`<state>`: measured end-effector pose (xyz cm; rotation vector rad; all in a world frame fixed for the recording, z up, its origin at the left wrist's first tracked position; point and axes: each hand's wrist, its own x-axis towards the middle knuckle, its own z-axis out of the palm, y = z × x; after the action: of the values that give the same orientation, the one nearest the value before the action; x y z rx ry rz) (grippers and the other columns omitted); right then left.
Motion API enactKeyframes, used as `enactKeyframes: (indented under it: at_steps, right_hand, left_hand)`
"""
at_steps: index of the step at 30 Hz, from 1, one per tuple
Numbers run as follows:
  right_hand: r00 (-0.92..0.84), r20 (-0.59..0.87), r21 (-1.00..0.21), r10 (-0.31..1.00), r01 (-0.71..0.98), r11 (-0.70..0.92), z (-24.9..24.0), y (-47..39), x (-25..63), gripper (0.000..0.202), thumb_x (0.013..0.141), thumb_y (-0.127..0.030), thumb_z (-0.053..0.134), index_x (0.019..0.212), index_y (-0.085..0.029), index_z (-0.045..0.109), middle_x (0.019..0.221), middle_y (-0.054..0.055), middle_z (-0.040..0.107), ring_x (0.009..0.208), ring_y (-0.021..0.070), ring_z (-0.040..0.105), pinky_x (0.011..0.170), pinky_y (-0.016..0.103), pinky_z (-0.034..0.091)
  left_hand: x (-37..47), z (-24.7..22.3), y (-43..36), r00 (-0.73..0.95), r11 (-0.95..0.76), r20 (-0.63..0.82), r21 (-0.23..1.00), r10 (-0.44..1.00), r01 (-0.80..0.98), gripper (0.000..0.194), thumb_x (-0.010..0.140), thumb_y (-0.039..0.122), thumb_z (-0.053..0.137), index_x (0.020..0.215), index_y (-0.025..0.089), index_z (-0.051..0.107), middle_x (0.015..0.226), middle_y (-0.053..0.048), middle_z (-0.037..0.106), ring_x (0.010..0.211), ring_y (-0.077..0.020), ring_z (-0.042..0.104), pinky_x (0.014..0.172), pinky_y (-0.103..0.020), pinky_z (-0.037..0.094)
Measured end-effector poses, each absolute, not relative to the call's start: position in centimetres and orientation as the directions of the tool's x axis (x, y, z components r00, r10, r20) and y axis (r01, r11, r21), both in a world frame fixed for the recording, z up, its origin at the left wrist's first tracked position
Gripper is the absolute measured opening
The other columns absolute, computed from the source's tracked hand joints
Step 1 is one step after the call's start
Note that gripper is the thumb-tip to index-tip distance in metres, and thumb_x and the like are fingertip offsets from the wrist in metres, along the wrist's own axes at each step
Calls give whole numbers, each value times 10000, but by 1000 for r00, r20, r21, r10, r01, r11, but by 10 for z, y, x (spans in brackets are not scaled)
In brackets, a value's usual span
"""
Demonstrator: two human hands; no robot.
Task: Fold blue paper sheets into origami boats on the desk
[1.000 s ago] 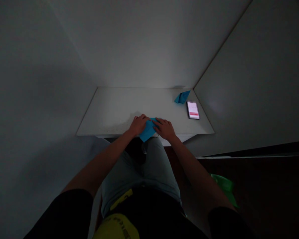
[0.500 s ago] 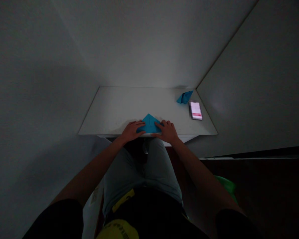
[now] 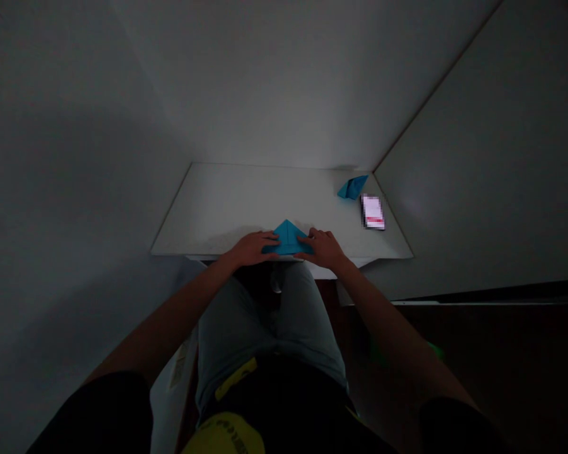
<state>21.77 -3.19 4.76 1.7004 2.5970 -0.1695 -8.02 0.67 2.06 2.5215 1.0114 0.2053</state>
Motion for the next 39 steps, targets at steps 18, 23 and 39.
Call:
enactKeyframes:
  at_steps: [18,23,39]
  right_hand:
    - [-389,-251,-159,887,920,358,45,20,228,470,1122,-566,490,1394,-332,794,1302,96,800,1188,315,741,951,404,511]
    - [-289,-88,-177,953,946,271,39,8,215,405,1099,-495,557,1360,-287,786,1286,114,792,1203,310,708,1043,455,458]
    - [-335,163,-237,928,900,366,-4,-43,202,509,1160,-357,386,1594,-217,610,1646,130,608,1499,302,553,1231,511,438]
  left_hand:
    - [-71,42,19,647,-547,-131,425,751,721,594,1079,601,504,1504,238,704,1559,-85,695,1436,-311,661,1218,-408,493]
    - [-62,46,26,584,-492,-167,387,794,780,633,1041,710,541,1449,269,740,1467,-79,757,1340,-342,719,1117,-412,553]
    - [-4,2,-30,517,-528,130,341,846,778,565,1142,380,408,1664,190,511,1738,-151,489,1644,-335,402,1364,-557,290]
